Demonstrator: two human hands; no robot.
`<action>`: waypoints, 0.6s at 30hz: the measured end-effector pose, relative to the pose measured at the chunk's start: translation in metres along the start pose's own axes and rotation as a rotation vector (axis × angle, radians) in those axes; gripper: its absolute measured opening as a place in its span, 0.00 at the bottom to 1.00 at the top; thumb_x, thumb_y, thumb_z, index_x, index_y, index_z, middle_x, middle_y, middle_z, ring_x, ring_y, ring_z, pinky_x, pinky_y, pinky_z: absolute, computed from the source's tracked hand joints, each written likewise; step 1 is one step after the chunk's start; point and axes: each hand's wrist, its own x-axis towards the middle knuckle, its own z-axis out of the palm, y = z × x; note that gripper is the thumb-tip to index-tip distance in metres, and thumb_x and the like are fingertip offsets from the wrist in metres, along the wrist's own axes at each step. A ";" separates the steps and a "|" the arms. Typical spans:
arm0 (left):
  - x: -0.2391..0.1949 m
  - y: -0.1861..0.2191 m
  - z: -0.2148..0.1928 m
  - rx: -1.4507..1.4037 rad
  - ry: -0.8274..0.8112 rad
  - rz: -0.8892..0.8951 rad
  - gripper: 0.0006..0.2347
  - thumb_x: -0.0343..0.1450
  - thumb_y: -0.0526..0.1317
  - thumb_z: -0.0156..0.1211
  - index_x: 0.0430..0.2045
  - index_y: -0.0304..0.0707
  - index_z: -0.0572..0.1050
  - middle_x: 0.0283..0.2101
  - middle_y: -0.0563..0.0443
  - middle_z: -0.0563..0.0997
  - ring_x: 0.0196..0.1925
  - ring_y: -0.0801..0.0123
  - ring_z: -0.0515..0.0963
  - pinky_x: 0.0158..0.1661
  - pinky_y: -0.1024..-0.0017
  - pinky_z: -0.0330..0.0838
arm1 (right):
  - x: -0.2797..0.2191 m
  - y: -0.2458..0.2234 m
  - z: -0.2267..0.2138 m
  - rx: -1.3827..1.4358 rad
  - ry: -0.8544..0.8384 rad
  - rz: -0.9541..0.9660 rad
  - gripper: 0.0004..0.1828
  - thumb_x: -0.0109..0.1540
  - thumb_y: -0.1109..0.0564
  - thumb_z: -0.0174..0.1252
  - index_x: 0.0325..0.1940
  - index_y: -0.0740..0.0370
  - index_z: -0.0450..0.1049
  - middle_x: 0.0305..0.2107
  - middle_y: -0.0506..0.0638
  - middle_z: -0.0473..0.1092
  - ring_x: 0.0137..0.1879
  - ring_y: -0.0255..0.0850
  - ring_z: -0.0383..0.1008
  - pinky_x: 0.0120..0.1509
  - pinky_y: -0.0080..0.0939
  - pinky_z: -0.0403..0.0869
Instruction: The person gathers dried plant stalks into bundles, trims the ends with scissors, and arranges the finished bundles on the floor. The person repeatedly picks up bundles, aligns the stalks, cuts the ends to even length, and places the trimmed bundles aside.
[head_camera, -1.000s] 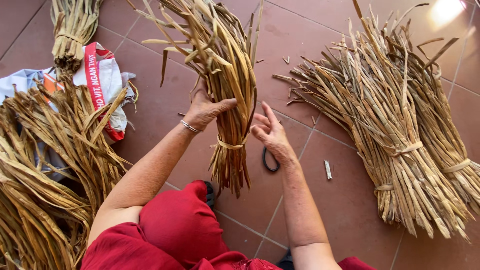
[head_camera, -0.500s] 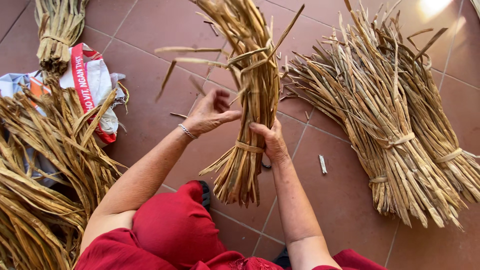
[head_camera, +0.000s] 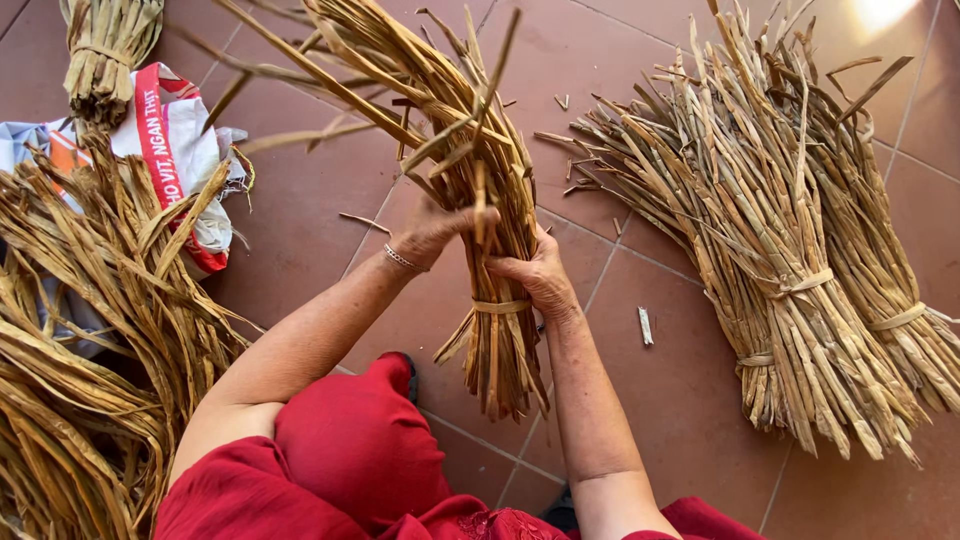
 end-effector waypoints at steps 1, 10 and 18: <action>0.002 0.005 -0.002 -0.052 0.071 0.002 0.38 0.60 0.44 0.81 0.63 0.32 0.65 0.56 0.44 0.77 0.58 0.56 0.76 0.57 0.55 0.74 | 0.001 0.002 0.001 -0.034 -0.004 -0.006 0.31 0.52 0.68 0.70 0.59 0.65 0.72 0.43 0.51 0.78 0.47 0.38 0.80 0.56 0.43 0.81; 0.013 0.035 -0.038 -0.331 0.366 0.129 0.31 0.61 0.47 0.79 0.55 0.43 0.68 0.53 0.50 0.76 0.59 0.61 0.77 0.62 0.59 0.75 | 0.000 -0.002 0.022 -0.313 -0.044 -0.059 0.37 0.57 0.67 0.66 0.70 0.62 0.64 0.51 0.48 0.76 0.55 0.34 0.75 0.63 0.39 0.75; 0.019 0.020 -0.057 -0.572 0.480 0.017 0.24 0.69 0.47 0.69 0.53 0.29 0.72 0.48 0.43 0.80 0.54 0.57 0.80 0.60 0.59 0.75 | -0.013 -0.041 0.038 -0.694 -0.045 0.116 0.48 0.54 0.54 0.68 0.77 0.51 0.59 0.54 0.53 0.77 0.59 0.39 0.77 0.66 0.41 0.73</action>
